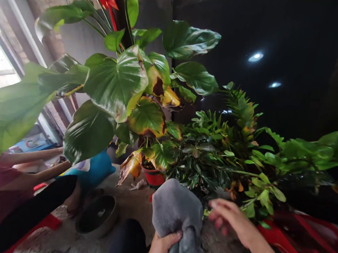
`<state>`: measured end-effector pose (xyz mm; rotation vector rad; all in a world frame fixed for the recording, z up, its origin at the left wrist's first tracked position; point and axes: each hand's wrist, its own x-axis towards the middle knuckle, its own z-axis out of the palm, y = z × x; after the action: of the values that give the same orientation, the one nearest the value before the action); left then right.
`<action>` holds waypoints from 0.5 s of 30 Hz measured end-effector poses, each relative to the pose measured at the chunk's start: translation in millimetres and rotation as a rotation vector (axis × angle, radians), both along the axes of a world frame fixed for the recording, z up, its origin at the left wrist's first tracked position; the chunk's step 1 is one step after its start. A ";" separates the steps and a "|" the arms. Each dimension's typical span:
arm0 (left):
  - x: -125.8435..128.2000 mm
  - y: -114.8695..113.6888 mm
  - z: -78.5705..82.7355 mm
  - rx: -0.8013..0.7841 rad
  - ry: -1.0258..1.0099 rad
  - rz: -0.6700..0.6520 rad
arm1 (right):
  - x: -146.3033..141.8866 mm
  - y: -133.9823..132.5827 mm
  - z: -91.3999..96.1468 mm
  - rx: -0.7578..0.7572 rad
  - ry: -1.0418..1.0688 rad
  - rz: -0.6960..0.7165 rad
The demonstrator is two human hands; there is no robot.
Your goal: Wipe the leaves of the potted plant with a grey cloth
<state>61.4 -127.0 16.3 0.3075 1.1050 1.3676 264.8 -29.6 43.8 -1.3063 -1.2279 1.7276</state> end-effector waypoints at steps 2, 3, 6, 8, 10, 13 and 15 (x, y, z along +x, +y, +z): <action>-8.3 -0.4 -0.8 -0.028 0.058 -0.018 | -5.8 19.0 1.4 -0.026 0.131 -0.290; -11.7 -0.8 -0.4 -0.032 0.089 -0.042 | -10.8 26.2 0.0 -0.039 0.204 -0.377; -17.3 3.1 12.3 -0.002 0.197 -0.124 | -28.1 40.1 -10.2 -0.022 0.387 -0.450; -15.5 14.7 35.4 0.078 0.302 -0.158 | -36.6 45.7 -19.1 0.023 0.454 -0.473; -8.6 35.7 68.7 0.192 0.405 -0.184 | -40.4 50.0 -27.2 0.047 0.471 -0.492; 9.4 77.7 116.1 0.338 0.422 -0.166 | -37.7 53.1 -36.8 0.016 0.447 -0.519; 22.6 101.4 128.3 0.398 0.339 -0.123 | -32.3 52.2 -42.6 -0.015 0.415 -0.538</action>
<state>84.0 -25.5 144.6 0.9103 1.0592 1.4524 232.5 22.6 1.2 -1.0820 -0.5621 1.5042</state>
